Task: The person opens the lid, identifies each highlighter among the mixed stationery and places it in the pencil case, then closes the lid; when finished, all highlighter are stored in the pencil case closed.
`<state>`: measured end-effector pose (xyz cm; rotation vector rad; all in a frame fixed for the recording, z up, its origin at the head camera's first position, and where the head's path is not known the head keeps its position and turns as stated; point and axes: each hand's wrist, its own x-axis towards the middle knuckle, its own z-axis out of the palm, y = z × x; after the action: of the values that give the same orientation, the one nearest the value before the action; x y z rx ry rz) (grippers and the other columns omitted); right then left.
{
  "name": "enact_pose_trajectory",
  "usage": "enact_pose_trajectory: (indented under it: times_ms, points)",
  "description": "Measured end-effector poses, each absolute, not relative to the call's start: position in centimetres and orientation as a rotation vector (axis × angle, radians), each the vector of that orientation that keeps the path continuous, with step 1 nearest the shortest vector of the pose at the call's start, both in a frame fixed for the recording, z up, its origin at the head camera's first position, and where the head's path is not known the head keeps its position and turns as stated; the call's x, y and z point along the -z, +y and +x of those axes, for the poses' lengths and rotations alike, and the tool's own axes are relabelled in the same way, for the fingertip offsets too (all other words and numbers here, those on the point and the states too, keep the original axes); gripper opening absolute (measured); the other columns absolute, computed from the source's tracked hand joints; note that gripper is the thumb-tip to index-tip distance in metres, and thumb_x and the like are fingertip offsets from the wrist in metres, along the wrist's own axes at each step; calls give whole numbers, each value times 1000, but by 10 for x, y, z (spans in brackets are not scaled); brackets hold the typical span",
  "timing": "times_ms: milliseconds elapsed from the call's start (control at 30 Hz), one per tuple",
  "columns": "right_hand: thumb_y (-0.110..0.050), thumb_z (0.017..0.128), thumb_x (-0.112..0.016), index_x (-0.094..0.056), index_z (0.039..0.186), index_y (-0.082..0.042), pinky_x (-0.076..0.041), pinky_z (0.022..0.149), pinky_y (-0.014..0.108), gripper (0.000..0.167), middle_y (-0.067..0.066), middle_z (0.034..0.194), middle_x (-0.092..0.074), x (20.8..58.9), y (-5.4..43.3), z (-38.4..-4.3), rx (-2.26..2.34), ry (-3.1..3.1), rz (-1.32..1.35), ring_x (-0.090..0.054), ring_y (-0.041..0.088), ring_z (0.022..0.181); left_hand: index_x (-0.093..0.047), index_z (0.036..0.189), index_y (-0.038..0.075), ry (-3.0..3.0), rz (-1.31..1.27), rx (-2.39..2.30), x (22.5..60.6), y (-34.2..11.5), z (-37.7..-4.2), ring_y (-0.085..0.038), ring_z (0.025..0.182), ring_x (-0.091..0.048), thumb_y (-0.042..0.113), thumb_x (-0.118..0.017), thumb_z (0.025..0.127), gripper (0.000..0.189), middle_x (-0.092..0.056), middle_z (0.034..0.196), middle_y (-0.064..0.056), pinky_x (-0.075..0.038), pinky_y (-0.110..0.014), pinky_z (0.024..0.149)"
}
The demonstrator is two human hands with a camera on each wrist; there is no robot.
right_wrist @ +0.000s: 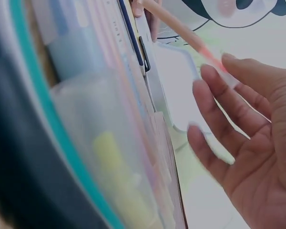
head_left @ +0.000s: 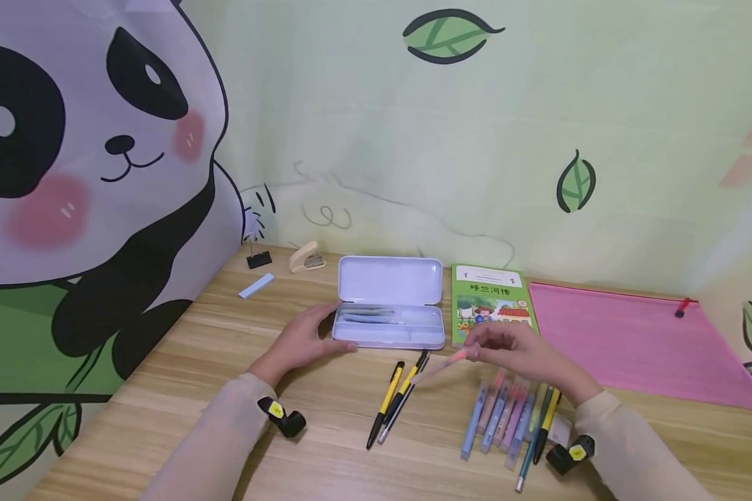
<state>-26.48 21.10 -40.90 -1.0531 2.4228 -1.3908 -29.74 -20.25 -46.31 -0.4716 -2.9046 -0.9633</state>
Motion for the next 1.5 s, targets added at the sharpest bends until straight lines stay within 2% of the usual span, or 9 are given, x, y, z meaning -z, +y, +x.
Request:
enact_pose_trajectory:
  times_ms: [167,300,400,567,667,800,933,1133,1500]
  points:
    - [-12,99,-66,-69,112,-8,-61,78,38,15,14,103,-73,405,209,-264,1533,2446,-930,-71,34,94,-39,156,14,-2900,-468,969,463,-202,-296,-33,144,-38,75,-74,71,110,-43,156,-11,-30,-53,118]
    - [-18,99,-66,-70,115,-6,-61,82,42,20,21,106,-73,401,197,-262,1636,2479,-833,-71,29,96,-39,155,13,-2894,-470,970,464,-202,-295,-34,143,-38,75,-75,71,110,-43,155,-12,-30,-54,117]
    - [-21,100,-66,-70,116,-6,-61,81,43,23,16,106,-74,398,181,-262,1663,2546,-776,-71,27,96,-39,155,14,-2902,-460,966,466,-203,-295,-34,144,-38,74,-76,71,110,-43,156,-12,-30,-54,117]
    - [-24,100,-66,-72,112,-8,-61,78,43,21,9,101,-75,389,147,-270,1619,2673,-727,-72,33,94,-39,156,14,-2911,-450,960,467,-203,-297,-33,144,-37,74,-75,71,110,-42,156,-11,-30,-53,118]
    - [-26,99,-66,-73,108,-11,-60,69,35,18,7,93,-76,384,126,-279,1512,2777,-750,-72,29,86,-39,156,14,-2914,-452,956,468,-204,-297,-34,144,-37,75,-75,71,110,-42,156,-11,-30,-53,118]
    - [-26,99,-66,-74,103,-13,-47,56,29,16,3,85,-74,384,105,-288,1368,2876,-771,-66,20,72,-39,155,13,-2908,-476,948,470,-202,-297,-34,143,-38,74,-75,72,109,-43,156,-12,-31,-54,117]
    - [-25,99,-65,-74,102,-11,-50,57,29,17,5,85,-74,390,98,-291,1282,2879,-775,-64,17,70,-38,156,14,-2915,-484,944,472,-201,-297,-33,144,-37,75,-74,72,110,-42,157,-11,-31,-53,117]
    - [-27,100,-64,-73,104,-12,-52,61,32,18,8,89,-74,394,100,-295,1240,2859,-716,-67,22,78,-37,156,15,-2908,-466,967,467,-202,-297,-33,144,-36,74,-75,71,110,-41,157,-10,-30,-55,117]
    - [-24,99,-66,-74,102,-12,-52,59,31,15,3,84,-73,397,97,-299,1192,2884,-710,-61,15,69,-39,155,14,-2899,-478,939,466,-204,-299,-32,143,-38,70,-77,74,106,-44,155,-10,-31,-52,118]
